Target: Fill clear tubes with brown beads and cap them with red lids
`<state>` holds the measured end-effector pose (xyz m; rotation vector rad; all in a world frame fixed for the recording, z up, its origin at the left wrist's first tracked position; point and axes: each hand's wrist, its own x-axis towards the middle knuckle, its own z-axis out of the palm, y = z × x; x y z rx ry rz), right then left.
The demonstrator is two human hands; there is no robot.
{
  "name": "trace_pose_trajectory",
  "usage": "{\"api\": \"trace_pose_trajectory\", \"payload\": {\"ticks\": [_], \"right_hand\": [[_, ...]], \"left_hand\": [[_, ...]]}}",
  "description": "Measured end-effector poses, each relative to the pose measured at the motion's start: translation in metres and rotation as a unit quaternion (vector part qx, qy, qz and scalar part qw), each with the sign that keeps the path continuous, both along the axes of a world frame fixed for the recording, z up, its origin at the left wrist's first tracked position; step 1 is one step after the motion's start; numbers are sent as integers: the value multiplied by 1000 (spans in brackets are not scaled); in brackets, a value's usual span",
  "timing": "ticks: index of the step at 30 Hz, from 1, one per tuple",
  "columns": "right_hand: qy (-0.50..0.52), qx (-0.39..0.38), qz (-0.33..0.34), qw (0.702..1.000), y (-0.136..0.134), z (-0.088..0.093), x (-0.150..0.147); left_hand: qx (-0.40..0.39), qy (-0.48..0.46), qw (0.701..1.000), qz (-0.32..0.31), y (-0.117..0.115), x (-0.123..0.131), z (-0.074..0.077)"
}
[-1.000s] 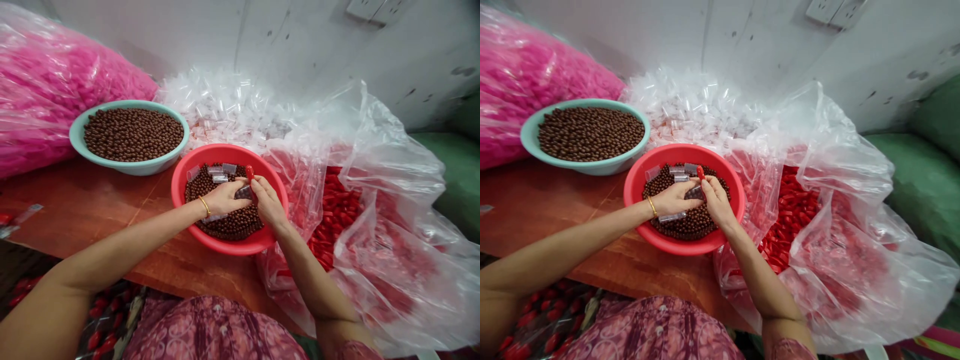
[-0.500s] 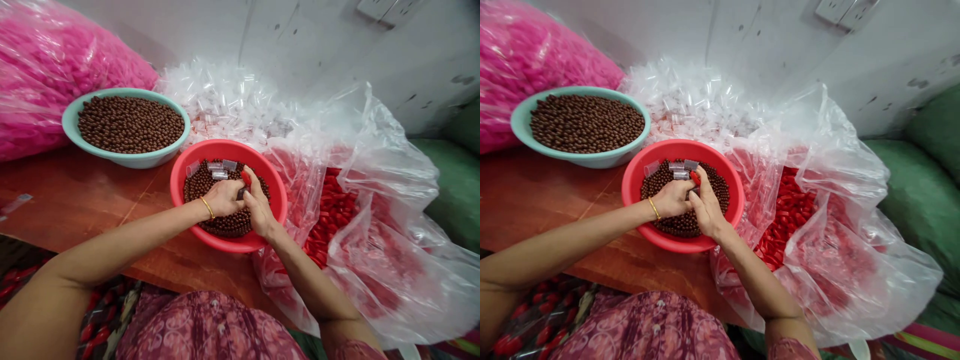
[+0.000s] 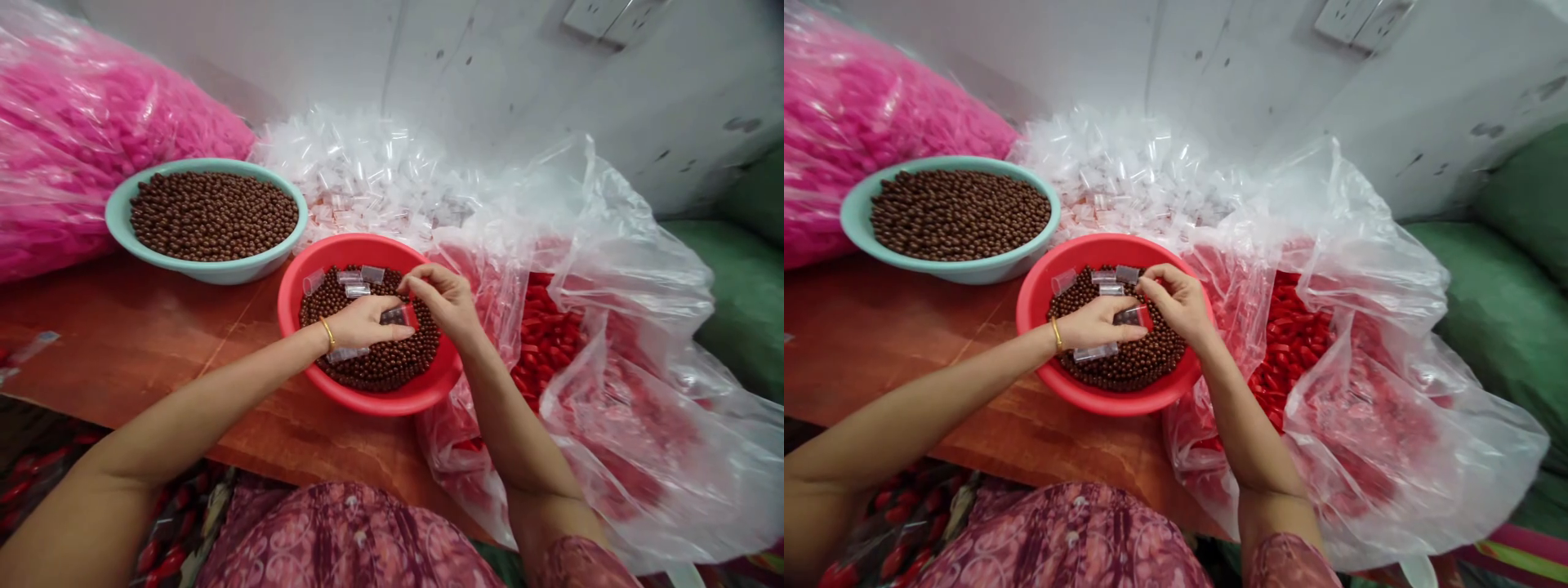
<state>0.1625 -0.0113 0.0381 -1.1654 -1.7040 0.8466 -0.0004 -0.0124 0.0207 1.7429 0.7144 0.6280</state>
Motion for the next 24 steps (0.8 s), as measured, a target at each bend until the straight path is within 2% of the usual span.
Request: {"api": "trace_pose_trajectory", "payload": {"ticks": [2, 5, 7, 9, 12, 17, 21, 24], "right_hand": [[-55, 51, -52, 996, -8, -1, 6], [-178, 109, -31, 977, -24, -5, 10], [-255, 128, -28, 958, -32, -11, 6], [-299, 136, -58, 943, -37, -19, -2], [-308, 148, -105, 934, -36, -32, -13], [-295, 176, -108, 933, -27, -43, -13], [-286, 179, -74, 939, -27, -39, -18], [-278, 177, -42, 943, -32, -26, -24]], "left_hand": [[-46, -20, 999, 20, 0, 0, -1], [-81, -43, 994, 53, 2, 4, -4], [-48, -44, 995, 72, 3, 7, -7], [0, -25, 996, 89, 4, 8, -9], [38, 17, 994, 101, 4, 8, -11], [57, 23, 992, 110, 3, 5, -13], [86, 15, 990, 108, 6, 5, -10], [113, -10, 983, 147, 3, 2, 0]]}}
